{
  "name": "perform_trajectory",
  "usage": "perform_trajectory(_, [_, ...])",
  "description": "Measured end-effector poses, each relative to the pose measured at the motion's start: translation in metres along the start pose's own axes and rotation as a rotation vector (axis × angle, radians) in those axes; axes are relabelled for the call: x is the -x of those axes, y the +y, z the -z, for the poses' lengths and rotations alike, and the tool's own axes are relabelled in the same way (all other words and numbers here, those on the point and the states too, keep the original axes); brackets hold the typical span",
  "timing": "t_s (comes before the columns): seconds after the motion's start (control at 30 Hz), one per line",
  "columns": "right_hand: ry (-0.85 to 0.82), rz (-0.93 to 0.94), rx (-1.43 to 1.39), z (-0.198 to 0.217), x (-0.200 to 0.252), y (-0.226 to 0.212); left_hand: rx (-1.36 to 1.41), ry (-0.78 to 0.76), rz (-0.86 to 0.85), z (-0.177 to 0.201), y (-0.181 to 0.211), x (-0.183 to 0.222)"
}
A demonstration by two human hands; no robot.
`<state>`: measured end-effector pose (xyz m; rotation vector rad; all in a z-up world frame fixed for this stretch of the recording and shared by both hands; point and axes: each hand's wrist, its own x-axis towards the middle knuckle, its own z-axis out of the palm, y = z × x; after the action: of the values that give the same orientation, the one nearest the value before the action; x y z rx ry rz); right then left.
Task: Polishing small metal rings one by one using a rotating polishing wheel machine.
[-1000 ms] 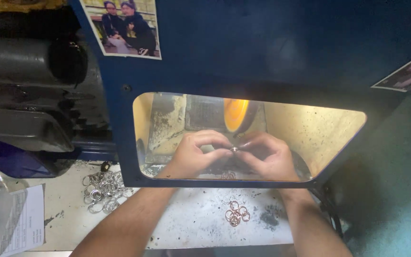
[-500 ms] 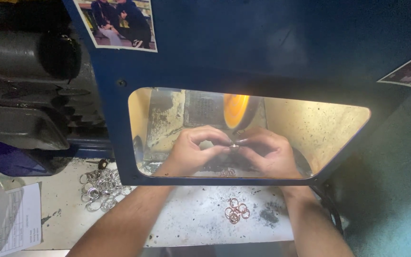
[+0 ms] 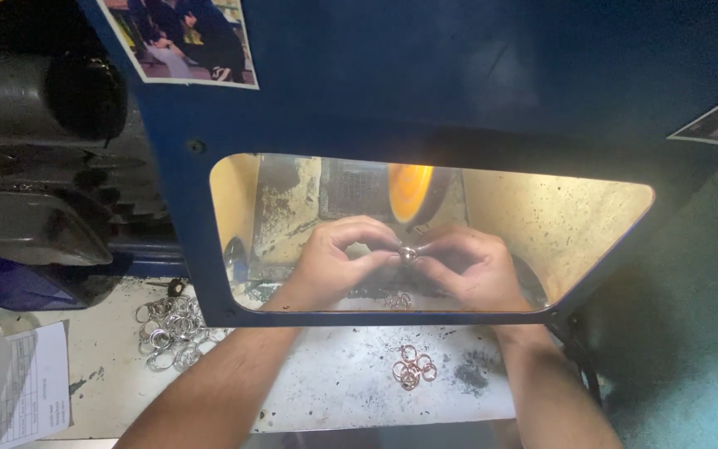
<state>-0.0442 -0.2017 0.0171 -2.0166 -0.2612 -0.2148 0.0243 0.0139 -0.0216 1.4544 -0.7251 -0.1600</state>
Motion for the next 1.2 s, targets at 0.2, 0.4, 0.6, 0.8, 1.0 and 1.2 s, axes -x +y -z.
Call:
perform_trajectory(0.2, [0.003, -0.069, 0.013, 0.001, 0.002, 0.0, -0.027, 0.002, -0.009, -0.002, 0.003, -0.001])
perform_trajectory(0.4, [-0.029, -0.277, 0.047, -0.003, -0.001, -0.007, -0.018, -0.01, 0.016, -0.002, 0.007, 0.0])
perform_trajectory(0.6, [-0.044, -0.418, 0.032, -0.006, 0.0, -0.01, -0.007, -0.032, 0.021, 0.0, 0.009, 0.0])
perform_trajectory(0.8, [-0.098, -0.521, 0.039, -0.006, -0.002, -0.007, -0.011, -0.055, 0.011, -0.001, 0.001, 0.001])
perform_trajectory(1.0, [-0.119, -0.603, 0.024, -0.013, -0.004, -0.042, -0.021, -0.036, -0.013, -0.001, 0.002, 0.001])
perform_trajectory(1.2, [-0.164, -0.627, 0.044, -0.011, -0.003, -0.02, -0.031, -0.035, -0.013, 0.0, 0.001, 0.001])
